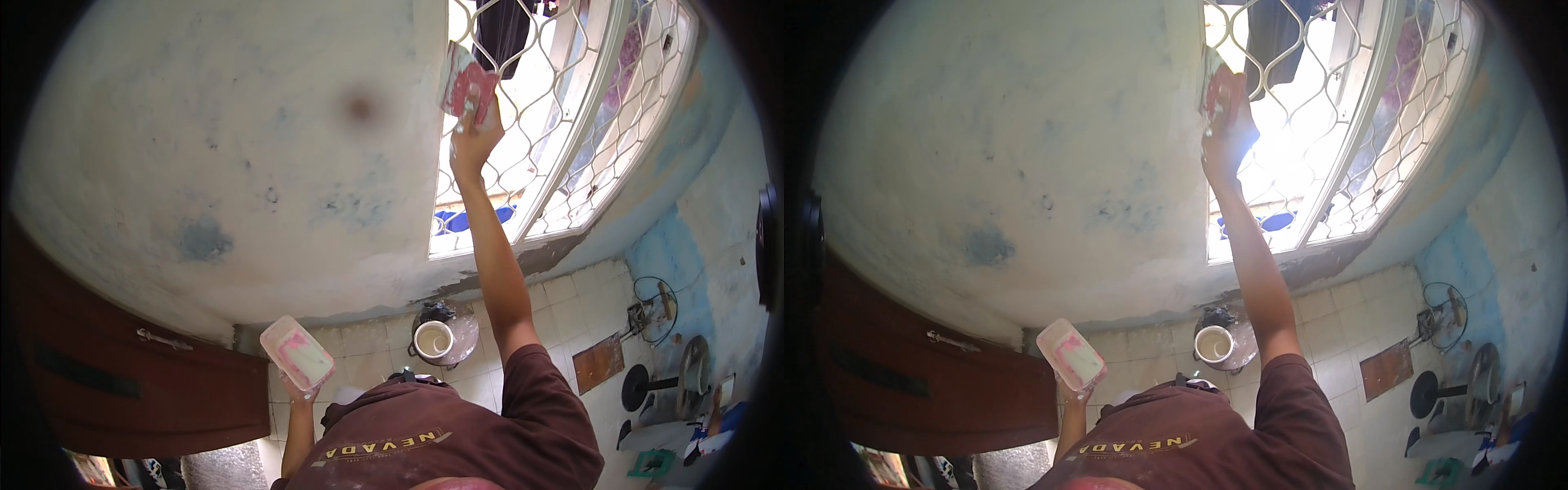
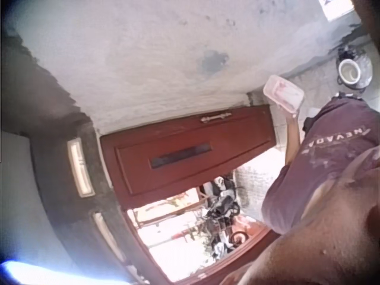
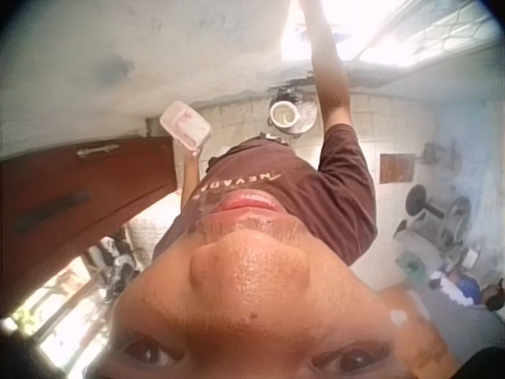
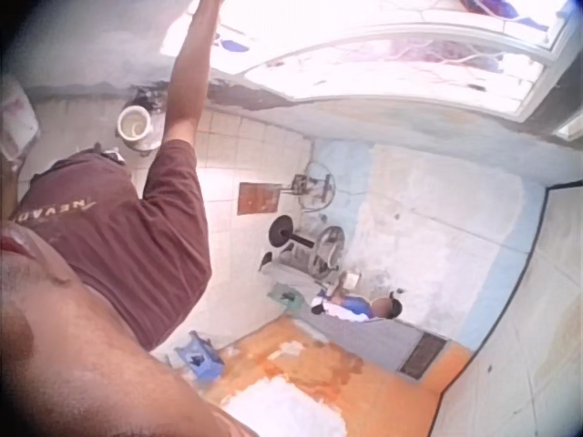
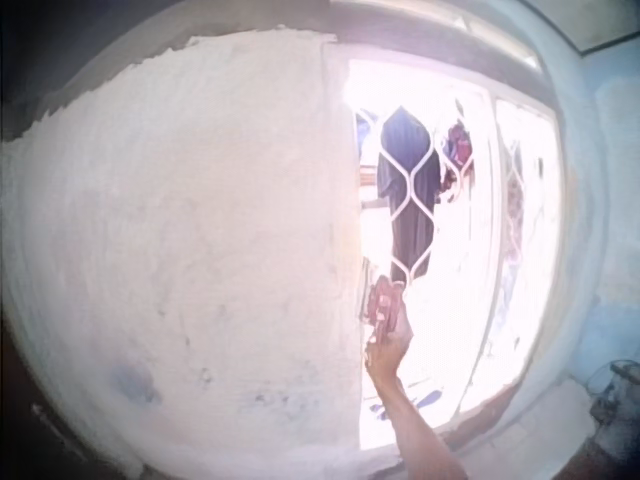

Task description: The person applies white plaster to a wall using a red scraper. The person repeatedly scoops plaster from a small pink container and spreads it across the damaged sections of the wall.

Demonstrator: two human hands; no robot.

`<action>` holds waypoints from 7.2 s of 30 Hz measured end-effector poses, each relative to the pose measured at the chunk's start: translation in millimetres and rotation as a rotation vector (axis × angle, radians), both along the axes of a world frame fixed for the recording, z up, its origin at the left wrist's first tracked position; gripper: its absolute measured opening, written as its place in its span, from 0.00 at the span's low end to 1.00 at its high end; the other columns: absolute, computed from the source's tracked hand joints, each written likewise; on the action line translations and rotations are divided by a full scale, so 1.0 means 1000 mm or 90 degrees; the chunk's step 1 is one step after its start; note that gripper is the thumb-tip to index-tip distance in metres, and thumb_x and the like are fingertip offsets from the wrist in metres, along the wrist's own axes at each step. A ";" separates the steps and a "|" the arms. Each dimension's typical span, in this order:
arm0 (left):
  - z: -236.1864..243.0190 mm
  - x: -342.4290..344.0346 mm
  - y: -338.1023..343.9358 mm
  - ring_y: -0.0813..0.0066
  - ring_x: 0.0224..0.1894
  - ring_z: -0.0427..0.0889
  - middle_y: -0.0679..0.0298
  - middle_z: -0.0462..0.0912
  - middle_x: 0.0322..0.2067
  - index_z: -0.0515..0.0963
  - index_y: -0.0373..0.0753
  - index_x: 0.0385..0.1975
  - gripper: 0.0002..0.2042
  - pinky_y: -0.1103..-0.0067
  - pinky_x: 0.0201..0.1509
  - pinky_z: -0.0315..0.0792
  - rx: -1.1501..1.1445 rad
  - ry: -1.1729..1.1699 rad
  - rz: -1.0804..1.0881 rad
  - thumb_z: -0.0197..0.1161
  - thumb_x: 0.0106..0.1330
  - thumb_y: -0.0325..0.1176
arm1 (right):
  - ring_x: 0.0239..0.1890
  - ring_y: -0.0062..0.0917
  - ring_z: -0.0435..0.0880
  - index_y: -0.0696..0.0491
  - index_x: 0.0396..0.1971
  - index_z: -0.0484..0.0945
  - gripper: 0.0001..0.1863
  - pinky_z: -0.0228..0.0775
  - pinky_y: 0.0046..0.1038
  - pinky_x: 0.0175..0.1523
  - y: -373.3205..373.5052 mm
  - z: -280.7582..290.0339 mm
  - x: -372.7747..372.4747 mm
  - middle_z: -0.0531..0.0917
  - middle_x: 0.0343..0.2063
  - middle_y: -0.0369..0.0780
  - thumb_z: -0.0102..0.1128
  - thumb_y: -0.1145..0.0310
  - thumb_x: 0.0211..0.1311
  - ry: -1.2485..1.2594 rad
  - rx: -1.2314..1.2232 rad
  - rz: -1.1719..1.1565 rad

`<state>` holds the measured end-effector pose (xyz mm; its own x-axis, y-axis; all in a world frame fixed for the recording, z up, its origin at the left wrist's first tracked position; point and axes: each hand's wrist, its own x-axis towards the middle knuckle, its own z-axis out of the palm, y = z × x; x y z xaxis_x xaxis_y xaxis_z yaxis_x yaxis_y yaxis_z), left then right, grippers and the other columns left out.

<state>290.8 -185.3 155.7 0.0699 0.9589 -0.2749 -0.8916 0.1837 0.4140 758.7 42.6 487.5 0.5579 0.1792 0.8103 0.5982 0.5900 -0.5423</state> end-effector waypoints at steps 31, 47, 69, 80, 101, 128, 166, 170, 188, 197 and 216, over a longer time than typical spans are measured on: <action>-0.007 -0.217 0.120 0.55 0.63 0.70 0.60 0.70 0.62 0.63 0.47 0.66 0.31 0.54 0.63 0.70 0.073 -0.030 -0.274 0.52 0.69 0.59 | 0.35 0.38 0.88 0.51 0.58 0.78 0.24 0.80 0.35 0.38 0.055 -0.022 -0.327 0.87 0.40 0.47 0.54 0.79 0.61 -0.330 -0.031 -0.014; 0.005 -0.182 0.121 0.53 0.58 0.74 0.58 0.74 0.57 0.64 0.46 0.64 0.29 0.52 0.58 0.71 0.231 0.262 -0.297 0.54 0.69 0.56 | 0.34 0.32 0.89 0.52 0.56 0.78 0.24 0.77 0.32 0.30 0.041 -0.028 -0.347 0.87 0.43 0.43 0.53 0.81 0.58 -0.401 -0.144 0.152; 0.039 -0.099 0.108 0.42 0.60 0.73 0.50 0.70 0.64 0.60 0.46 0.70 0.37 0.43 0.65 0.65 0.076 -0.076 -0.214 0.57 0.65 0.59 | 0.34 0.28 0.83 0.56 0.57 0.78 0.34 0.75 0.26 0.34 0.035 -0.034 -0.199 0.86 0.38 0.42 0.46 0.91 0.47 -0.060 0.025 -0.106; -0.020 -0.116 0.101 0.40 0.56 0.75 0.52 0.76 0.58 0.67 0.46 0.64 0.33 0.44 0.64 0.65 0.019 -0.024 -0.186 0.52 0.66 0.61 | 0.51 0.43 0.84 0.49 0.63 0.73 0.32 0.81 0.36 0.44 0.061 -0.033 -0.314 0.80 0.58 0.44 0.54 0.80 0.54 -0.338 -0.132 -0.052; 0.024 -0.093 0.096 0.45 0.56 0.75 0.52 0.74 0.59 0.66 0.45 0.65 0.33 0.48 0.60 0.71 0.052 -0.013 -0.097 0.59 0.63 0.57 | 0.50 0.37 0.85 0.45 0.63 0.74 0.32 0.81 0.34 0.48 0.050 -0.095 -0.356 0.78 0.60 0.46 0.55 0.80 0.55 -0.295 -0.244 0.180; -0.017 -0.074 0.059 0.44 0.59 0.74 0.53 0.74 0.59 0.67 0.44 0.64 0.29 0.47 0.65 0.67 0.039 -0.091 -0.034 0.53 0.69 0.55 | 0.40 0.16 0.81 0.59 0.58 0.78 0.25 0.72 0.18 0.35 -0.003 -0.251 -0.229 0.83 0.55 0.37 0.46 0.87 0.62 0.157 -0.197 0.086; -0.003 -0.043 0.074 0.47 0.61 0.72 0.53 0.75 0.59 0.69 0.45 0.64 0.30 0.50 0.64 0.67 0.042 -0.099 -0.062 0.57 0.66 0.56 | 0.54 0.35 0.85 0.58 0.53 0.80 0.21 0.75 0.29 0.57 0.014 -0.145 -0.178 0.84 0.53 0.45 0.49 0.84 0.60 0.048 -0.071 0.102; -0.030 -0.058 0.088 0.48 0.63 0.71 0.54 0.72 0.62 0.66 0.45 0.66 0.33 0.49 0.67 0.66 0.052 -0.078 -0.112 0.61 0.63 0.55 | 0.27 0.21 0.82 0.53 0.62 0.75 0.23 0.73 0.25 0.33 0.030 -0.069 -0.096 0.86 0.48 0.46 0.51 0.77 0.68 0.090 -0.026 -0.187; -0.016 -0.131 0.155 0.49 0.63 0.70 0.56 0.71 0.62 0.61 0.48 0.69 0.36 0.51 0.66 0.65 0.103 -0.008 -0.245 0.49 0.66 0.64 | 0.23 0.24 0.82 0.56 0.61 0.75 0.23 0.73 0.27 0.30 0.047 0.048 -0.164 0.87 0.29 0.42 0.52 0.76 0.65 0.020 -0.018 -0.265; 0.001 -0.150 0.176 0.53 0.61 0.71 0.58 0.73 0.59 0.63 0.48 0.67 0.34 0.51 0.66 0.64 0.055 -0.090 -0.289 0.46 0.67 0.64 | 0.50 0.29 0.86 0.42 0.62 0.74 0.32 0.82 0.33 0.43 0.049 -0.033 -0.384 0.79 0.60 0.37 0.53 0.81 0.55 -0.535 -0.182 0.127; -0.034 -0.277 0.183 0.43 0.63 0.68 0.54 0.69 0.63 0.62 0.48 0.69 0.34 0.47 0.65 0.63 0.008 -0.205 -0.217 0.48 0.68 0.61 | 0.60 0.35 0.79 0.43 0.63 0.74 0.37 0.79 0.34 0.55 0.045 -0.117 -0.521 0.76 0.62 0.40 0.48 0.87 0.50 -0.505 -0.279 0.246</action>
